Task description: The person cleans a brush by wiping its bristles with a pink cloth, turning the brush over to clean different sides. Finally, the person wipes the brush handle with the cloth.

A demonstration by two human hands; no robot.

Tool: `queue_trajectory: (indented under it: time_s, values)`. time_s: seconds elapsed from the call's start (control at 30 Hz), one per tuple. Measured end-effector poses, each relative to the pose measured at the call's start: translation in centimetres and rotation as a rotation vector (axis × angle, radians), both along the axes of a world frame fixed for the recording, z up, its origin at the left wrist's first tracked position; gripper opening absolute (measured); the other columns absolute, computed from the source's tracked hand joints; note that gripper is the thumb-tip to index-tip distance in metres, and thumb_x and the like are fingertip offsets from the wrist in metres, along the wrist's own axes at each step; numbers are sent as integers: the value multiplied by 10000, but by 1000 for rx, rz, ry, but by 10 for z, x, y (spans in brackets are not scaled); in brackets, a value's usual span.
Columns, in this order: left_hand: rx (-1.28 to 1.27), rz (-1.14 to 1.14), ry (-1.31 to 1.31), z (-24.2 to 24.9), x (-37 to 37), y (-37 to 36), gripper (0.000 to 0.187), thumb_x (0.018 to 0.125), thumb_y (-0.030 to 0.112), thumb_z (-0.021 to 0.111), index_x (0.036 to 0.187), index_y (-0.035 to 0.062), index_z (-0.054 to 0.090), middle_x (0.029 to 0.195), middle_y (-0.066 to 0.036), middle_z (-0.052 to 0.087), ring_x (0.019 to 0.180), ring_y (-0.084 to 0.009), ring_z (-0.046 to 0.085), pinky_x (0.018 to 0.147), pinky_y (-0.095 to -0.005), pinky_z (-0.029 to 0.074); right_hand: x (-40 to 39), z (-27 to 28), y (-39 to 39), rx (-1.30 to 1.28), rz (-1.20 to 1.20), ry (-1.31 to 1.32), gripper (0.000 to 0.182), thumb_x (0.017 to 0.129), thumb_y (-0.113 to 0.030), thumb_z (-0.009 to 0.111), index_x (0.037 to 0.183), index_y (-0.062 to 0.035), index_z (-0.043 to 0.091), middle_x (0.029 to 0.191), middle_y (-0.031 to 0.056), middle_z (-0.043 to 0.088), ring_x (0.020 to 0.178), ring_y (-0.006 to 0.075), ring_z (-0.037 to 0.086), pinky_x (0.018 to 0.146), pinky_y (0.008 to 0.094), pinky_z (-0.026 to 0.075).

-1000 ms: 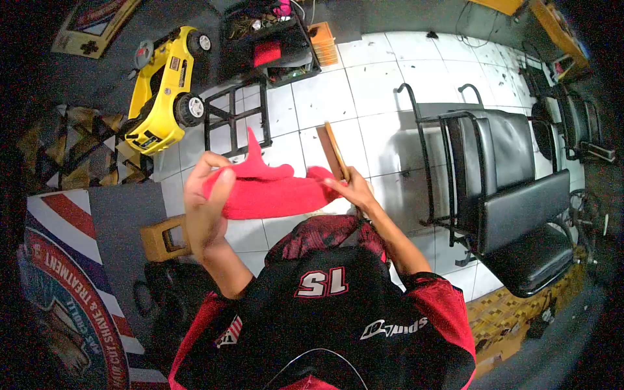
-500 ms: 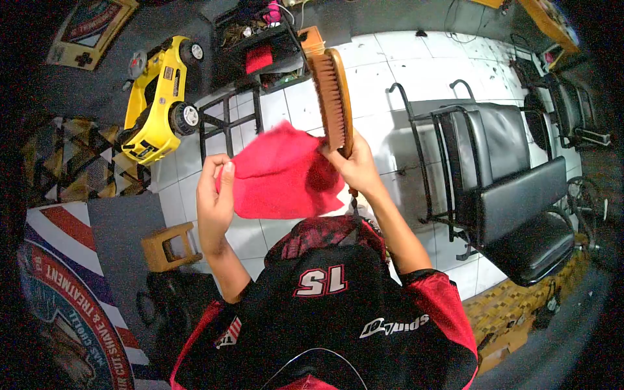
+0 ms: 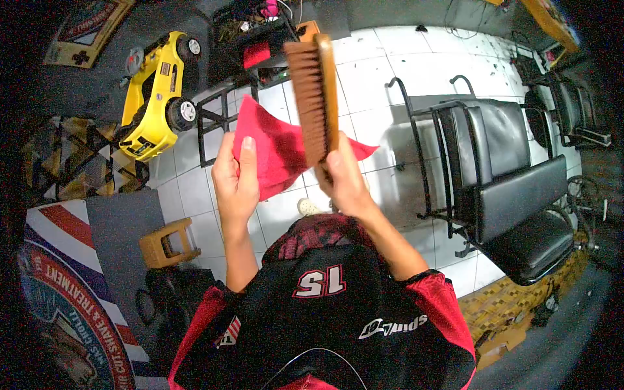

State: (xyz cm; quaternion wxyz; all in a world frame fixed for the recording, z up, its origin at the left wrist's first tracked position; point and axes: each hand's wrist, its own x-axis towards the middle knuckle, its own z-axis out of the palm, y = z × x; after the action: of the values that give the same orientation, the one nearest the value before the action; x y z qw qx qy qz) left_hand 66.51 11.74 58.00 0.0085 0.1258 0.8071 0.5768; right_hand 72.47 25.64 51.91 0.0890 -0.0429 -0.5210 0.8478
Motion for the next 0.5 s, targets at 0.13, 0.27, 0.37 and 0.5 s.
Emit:
queue_trajectory:
  time_s: [0.13, 0.27, 0.37, 0.5]
  values:
    - [48, -18, 91, 23, 3, 16, 181, 933, 178, 417, 947, 14, 492, 786, 14, 512, 692, -25, 437, 606, -176, 369, -1, -41, -21, 238, 174, 23, 477, 900, -424, 389, 1134, -9, 368, 726, 69, 504, 568, 139, 474, 500, 272, 363]
    - [209, 63, 107, 38, -1, 10, 143, 925, 128, 409, 912, 10, 490, 718, -16, 531, 623, -58, 470, 567, -201, 390, -8, -168, -22, 934, 479, -258, 451, 897, -403, 407, 1089, 6, 402, 769, 204, 592, 728, 351, 587, 635, 406, 457]
    - [148, 282, 188, 57, 1, -3, 172, 925, 173, 421, 934, 17, 493, 744, 2, 513, 640, -46, 453, 576, -193, 378, 29, -296, 0, 1278, 659, -545, 434, 885, -379, 413, 1010, 21, 526, 832, 232, 606, 795, 386, 588, 669, 460, 454]
    - [281, 292, 222, 64, 9, -28, 190, 924, 194, 427, 934, 18, 499, 770, 14, 500, 665, -42, 432, 615, -182, 359, 70, -320, 43, 1308, 591, -919, 491, 857, -432, 430, 951, 22, 590, 894, 263, 596, 883, 385, 580, 727, 440, 460]
